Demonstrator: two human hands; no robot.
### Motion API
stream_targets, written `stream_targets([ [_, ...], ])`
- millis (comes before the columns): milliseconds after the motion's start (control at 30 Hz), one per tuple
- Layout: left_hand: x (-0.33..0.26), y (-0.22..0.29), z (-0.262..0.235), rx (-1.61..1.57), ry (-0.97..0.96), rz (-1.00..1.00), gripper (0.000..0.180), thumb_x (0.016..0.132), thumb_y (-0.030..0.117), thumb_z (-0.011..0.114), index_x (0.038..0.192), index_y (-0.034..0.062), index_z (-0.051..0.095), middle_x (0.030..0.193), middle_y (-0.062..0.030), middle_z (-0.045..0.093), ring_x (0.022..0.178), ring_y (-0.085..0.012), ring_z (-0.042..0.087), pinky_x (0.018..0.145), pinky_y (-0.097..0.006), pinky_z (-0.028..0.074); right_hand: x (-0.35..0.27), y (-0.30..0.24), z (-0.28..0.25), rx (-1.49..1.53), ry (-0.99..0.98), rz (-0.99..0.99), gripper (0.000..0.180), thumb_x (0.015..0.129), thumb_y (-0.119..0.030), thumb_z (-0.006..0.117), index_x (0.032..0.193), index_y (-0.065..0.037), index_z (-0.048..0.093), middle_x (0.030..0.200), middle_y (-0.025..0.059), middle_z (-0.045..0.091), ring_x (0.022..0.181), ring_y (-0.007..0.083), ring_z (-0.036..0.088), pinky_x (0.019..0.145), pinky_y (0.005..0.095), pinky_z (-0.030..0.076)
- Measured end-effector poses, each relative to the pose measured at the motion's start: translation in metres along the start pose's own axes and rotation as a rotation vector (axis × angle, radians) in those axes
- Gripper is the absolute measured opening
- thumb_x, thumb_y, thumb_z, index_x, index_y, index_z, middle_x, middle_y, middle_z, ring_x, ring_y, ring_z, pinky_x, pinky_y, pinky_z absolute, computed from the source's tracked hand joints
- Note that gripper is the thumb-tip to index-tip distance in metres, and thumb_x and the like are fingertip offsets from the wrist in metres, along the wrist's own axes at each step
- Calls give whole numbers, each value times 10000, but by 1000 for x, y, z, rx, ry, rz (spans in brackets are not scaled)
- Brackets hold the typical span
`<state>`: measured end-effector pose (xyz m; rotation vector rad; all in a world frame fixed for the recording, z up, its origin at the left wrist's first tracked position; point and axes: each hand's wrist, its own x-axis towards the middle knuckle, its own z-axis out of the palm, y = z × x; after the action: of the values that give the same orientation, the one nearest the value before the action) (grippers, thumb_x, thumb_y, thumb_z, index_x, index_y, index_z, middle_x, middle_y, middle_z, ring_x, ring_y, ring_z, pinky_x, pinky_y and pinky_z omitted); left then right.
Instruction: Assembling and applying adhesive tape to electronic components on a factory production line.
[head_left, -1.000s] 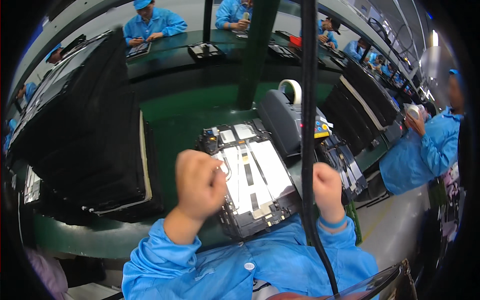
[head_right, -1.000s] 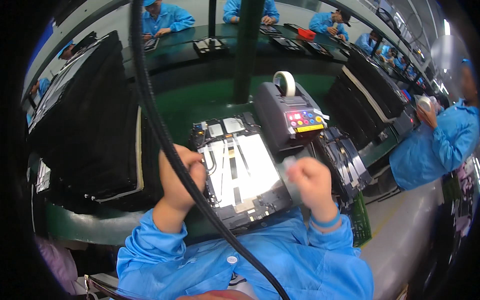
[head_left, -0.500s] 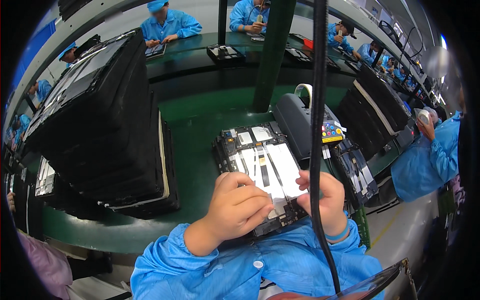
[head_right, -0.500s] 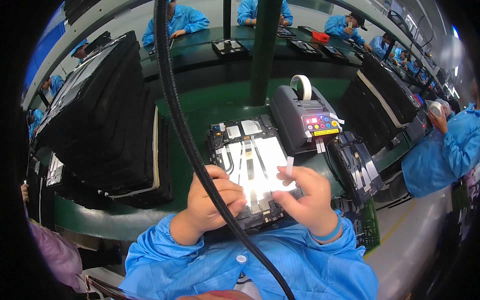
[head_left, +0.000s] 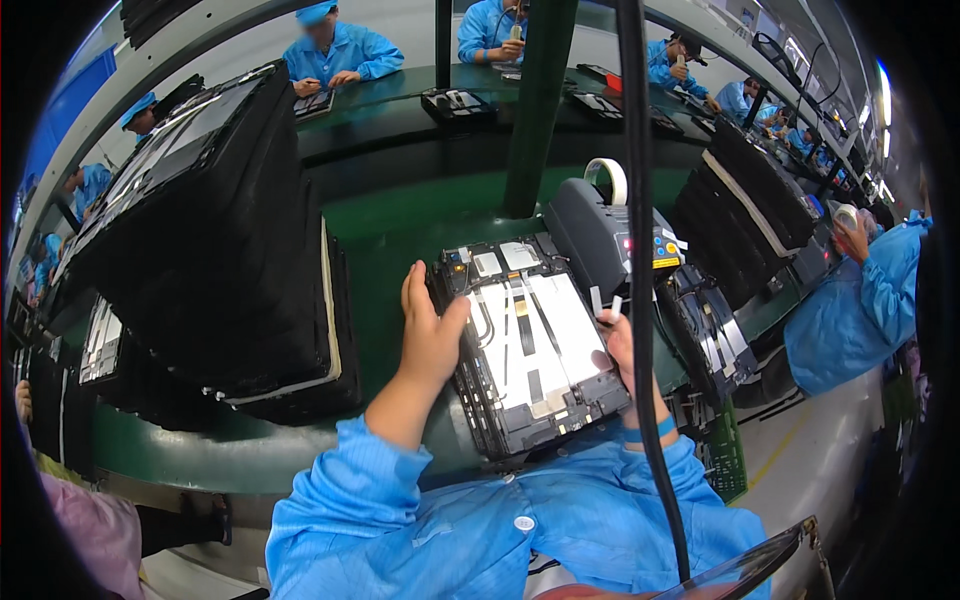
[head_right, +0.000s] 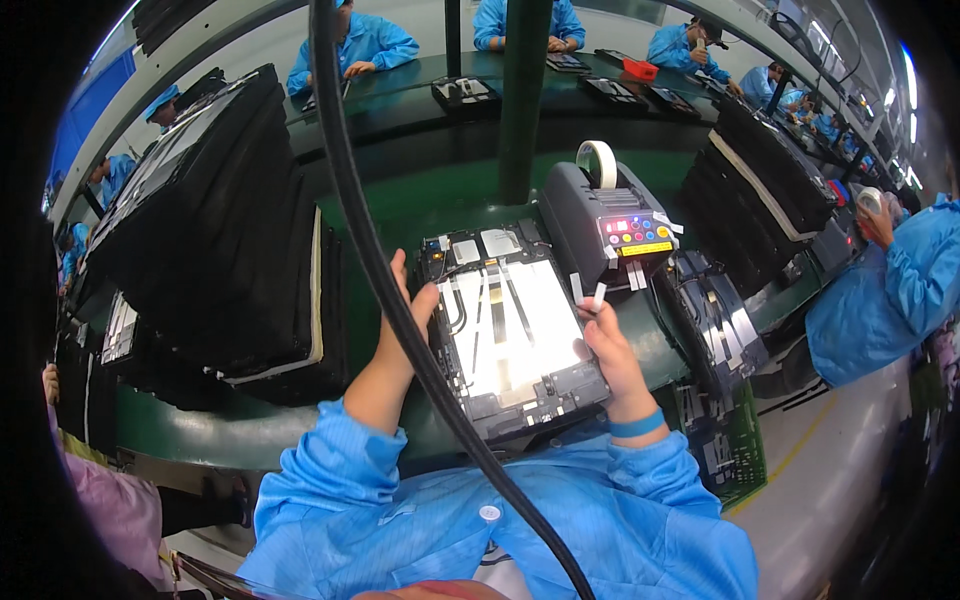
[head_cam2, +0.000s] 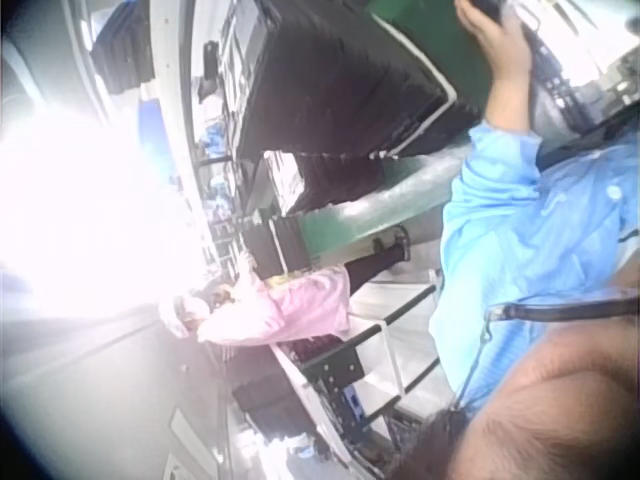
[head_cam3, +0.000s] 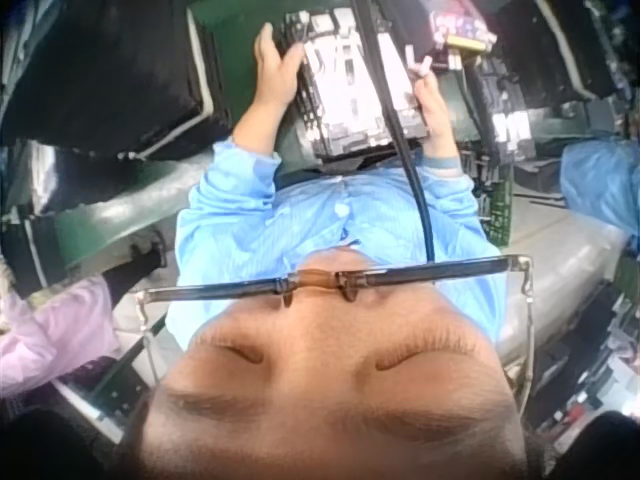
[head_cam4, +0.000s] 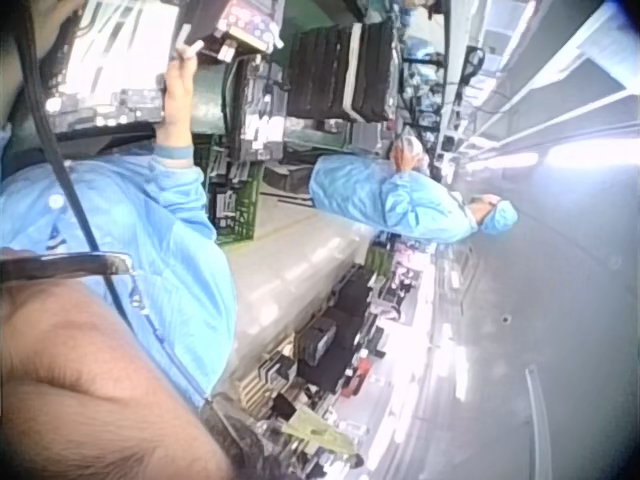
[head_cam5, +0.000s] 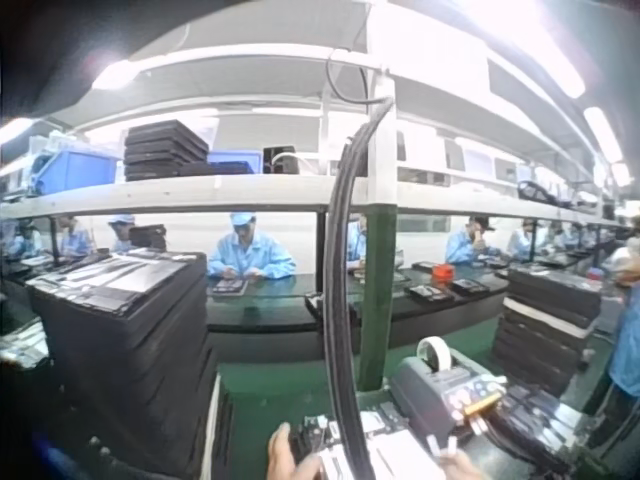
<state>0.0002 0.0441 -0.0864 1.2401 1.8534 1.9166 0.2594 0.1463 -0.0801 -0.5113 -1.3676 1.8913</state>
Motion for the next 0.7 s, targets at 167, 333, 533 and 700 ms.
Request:
stream_targets([
  [167,14,-3,-6,-128,-119,-147,789,796,228,592,1425,-49,205,1436,-200,243,1335,-304,274,1101,-342,228,-6,-11,17,40,-85,144,554,846,-110,572,1322,-92,289,1208,96,483,1066,174,508,860,265,424],
  [333,-7,-14,-23,-577,-167,-321,822,710,146,575,1437,-5,223,1392,-159,272,1290,-258,325,1066,-334,296,-39,-12,37,94,-88,159,653,760,-8,601,1318,-92,272,1258,92,414,1123,188,449,908,291,400],
  [533,-15,2,-41,-451,-203,-294,641,810,155,553,1395,12,334,1353,-142,354,1224,-231,403,1021,-314,334,-19,-49,50,-594,-88,-259,520,780,-86,660,1244,-113,428,1183,54,512,1069,176,520,844,316,450],
  [700,7,-4,-37,-298,-79,-237,348,932,151,431,1231,8,538,1235,-110,486,1113,-181,493,965,-286,379,33,-83,135,-935,-443,-217,459,770,-67,680,1182,-56,479,1051,82,613,955,177,584,782,299,462],
])
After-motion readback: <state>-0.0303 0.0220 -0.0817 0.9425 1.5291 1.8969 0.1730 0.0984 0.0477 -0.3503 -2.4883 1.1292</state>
